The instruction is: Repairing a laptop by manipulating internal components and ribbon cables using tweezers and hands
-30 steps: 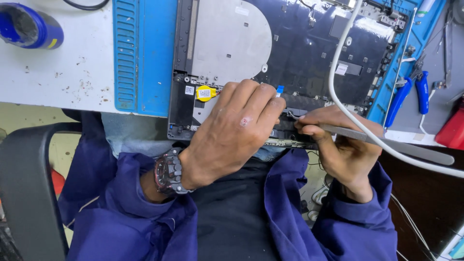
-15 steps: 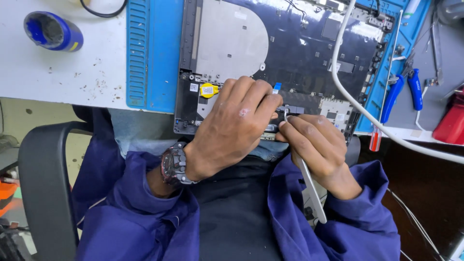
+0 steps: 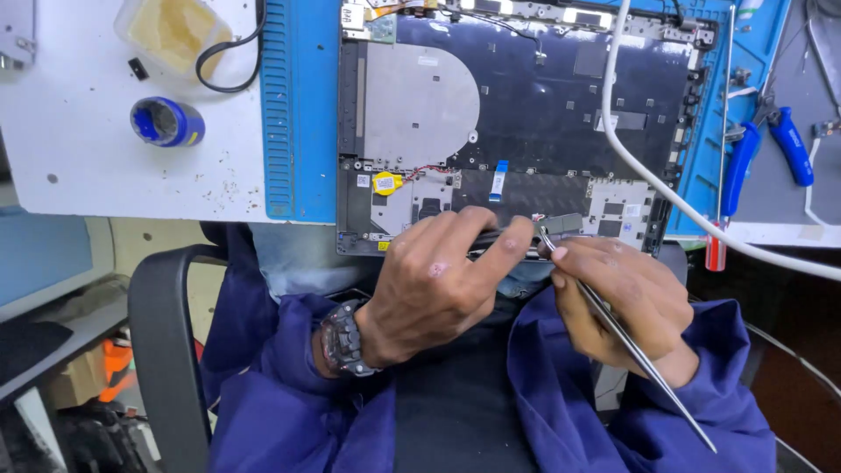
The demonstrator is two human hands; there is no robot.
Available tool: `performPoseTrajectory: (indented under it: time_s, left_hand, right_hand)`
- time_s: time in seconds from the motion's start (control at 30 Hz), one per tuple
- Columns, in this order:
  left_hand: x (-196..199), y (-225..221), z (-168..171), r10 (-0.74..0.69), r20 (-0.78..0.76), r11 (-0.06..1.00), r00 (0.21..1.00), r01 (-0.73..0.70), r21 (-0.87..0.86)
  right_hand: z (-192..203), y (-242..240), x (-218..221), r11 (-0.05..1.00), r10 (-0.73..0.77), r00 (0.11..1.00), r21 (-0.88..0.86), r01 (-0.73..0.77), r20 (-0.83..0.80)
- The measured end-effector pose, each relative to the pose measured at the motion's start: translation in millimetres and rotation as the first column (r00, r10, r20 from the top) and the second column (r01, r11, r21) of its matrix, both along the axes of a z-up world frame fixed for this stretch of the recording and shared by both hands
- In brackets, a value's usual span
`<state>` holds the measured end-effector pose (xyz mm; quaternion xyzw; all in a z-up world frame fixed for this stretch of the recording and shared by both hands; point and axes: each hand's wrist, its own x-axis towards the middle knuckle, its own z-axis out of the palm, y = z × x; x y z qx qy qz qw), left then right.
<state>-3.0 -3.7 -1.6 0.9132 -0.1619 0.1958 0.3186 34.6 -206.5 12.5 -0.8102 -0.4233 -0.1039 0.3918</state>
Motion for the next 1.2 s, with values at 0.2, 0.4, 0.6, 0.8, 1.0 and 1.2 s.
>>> performPoseTrajectory:
  time_s: [0.2, 0.4, 0.6, 0.8, 1.0, 1.2]
  left_hand:
    - [-1, -11, 10, 0.117, -0.004, 0.985, 0.993, -0.116, 0.126]
    - [0, -14, 15, 0.122, 0.035, 0.987, 0.992, -0.125, 0.101]
    - [0, -16, 12, 0.11, 0.023, 0.99, 0.994, -0.112, 0.083]
    - [1, -17, 12, 0.121, 0.044, 0.985, 0.992, -0.125, 0.115]
    - [-1, -21, 11, 0.145, 0.09, 0.983, 0.985, -0.154, 0.103]
    - [-4, -22, 12, 0.13, 0.031, 0.991, 0.991, -0.129, -0.018]
  right_hand:
    - [0, -7, -4, 1.0, -0.005, 1.0, -0.02, 0.004, -0.017]
    - [8, -9, -1, 0.996, 0.082, 0.995, 0.023, -0.08, -0.065]
    - [10, -10, -1, 0.995, 0.101, 0.991, 0.002, -0.101, -0.086]
    - [7, -6, 0, 0.998, 0.063, 0.997, 0.011, -0.063, -0.035]
    - [5, -2, 5, 0.992, 0.128, 0.99, 0.014, -0.129, 0.058]
    - [4, -7, 5, 0.985, 0.173, 0.98, -0.007, -0.173, 0.093]
